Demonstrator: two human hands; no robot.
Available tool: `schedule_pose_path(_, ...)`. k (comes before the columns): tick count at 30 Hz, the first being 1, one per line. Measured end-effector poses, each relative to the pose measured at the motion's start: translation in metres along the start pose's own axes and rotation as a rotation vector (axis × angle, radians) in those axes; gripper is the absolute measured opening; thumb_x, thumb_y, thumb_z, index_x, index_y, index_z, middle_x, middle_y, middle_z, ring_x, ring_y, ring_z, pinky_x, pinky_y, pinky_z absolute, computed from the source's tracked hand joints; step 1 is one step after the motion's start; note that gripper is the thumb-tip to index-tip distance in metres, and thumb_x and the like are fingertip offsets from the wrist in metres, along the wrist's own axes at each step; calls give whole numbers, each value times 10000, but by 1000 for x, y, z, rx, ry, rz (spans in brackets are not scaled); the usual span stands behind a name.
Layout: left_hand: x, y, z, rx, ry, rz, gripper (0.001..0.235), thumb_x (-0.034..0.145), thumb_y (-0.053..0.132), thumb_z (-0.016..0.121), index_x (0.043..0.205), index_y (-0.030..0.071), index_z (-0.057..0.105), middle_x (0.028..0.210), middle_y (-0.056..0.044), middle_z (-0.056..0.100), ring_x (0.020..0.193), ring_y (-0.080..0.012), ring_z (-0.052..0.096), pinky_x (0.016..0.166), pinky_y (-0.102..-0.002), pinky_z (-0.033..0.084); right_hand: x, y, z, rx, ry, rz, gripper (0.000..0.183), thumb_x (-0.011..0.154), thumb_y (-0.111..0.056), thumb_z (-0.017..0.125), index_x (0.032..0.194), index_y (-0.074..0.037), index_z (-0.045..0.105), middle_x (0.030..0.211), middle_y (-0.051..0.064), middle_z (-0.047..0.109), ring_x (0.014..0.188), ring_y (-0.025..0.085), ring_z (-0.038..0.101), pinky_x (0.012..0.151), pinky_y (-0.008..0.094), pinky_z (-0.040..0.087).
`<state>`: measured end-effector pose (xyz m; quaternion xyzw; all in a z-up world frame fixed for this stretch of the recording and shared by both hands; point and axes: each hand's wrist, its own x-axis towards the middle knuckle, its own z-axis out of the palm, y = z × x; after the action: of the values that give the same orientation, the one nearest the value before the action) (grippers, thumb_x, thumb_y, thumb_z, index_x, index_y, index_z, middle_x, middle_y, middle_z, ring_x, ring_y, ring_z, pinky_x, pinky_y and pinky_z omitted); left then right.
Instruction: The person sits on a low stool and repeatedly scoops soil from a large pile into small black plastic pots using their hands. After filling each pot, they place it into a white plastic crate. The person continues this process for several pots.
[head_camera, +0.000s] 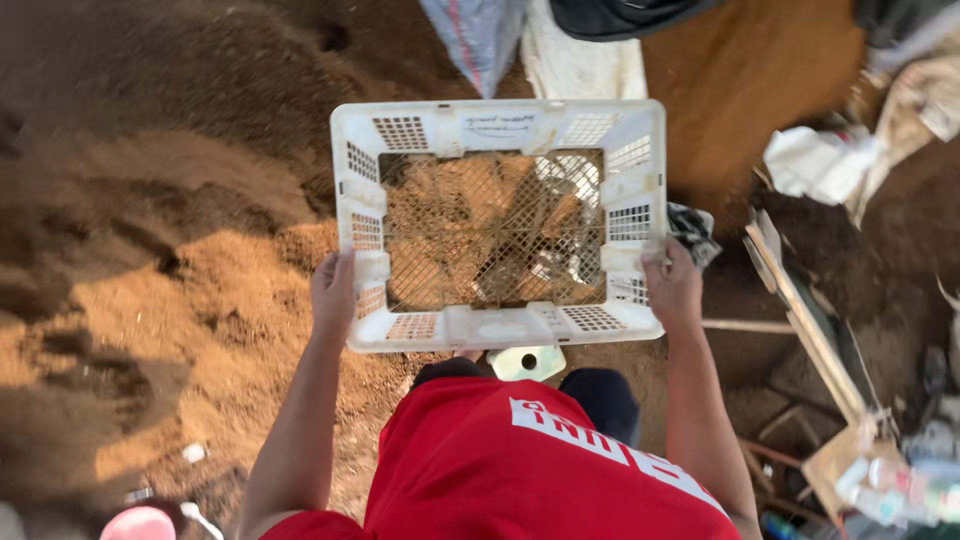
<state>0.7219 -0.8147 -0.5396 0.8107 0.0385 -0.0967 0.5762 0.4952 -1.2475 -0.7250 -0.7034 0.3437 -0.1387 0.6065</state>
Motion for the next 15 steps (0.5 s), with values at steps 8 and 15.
schedule_pose_path(8, -89, -44, 38, 193, 450, 107, 319, 1070, 347, 598, 978, 62, 706, 752, -37, 659, 607, -108, 541, 526, -307, 412, 106, 6, 9, 12, -320, -126, 506, 991, -225, 619, 1442, -6, 551, 1297, 191, 680, 1136, 299, 656, 955, 389, 510)
schedule_pose_path(15, -230, -103, 133, 710, 1069, 41, 357, 1089, 377, 553, 967, 42, 560, 793, -220, 673, 722, -442, 647, 618, -545, 480, 162, 4, 63, -282, -407, -839, 499, 999, -68, 567, 1484, 12, 482, 1256, 259, 607, 1107, 460, 605, 902, 517, 499)
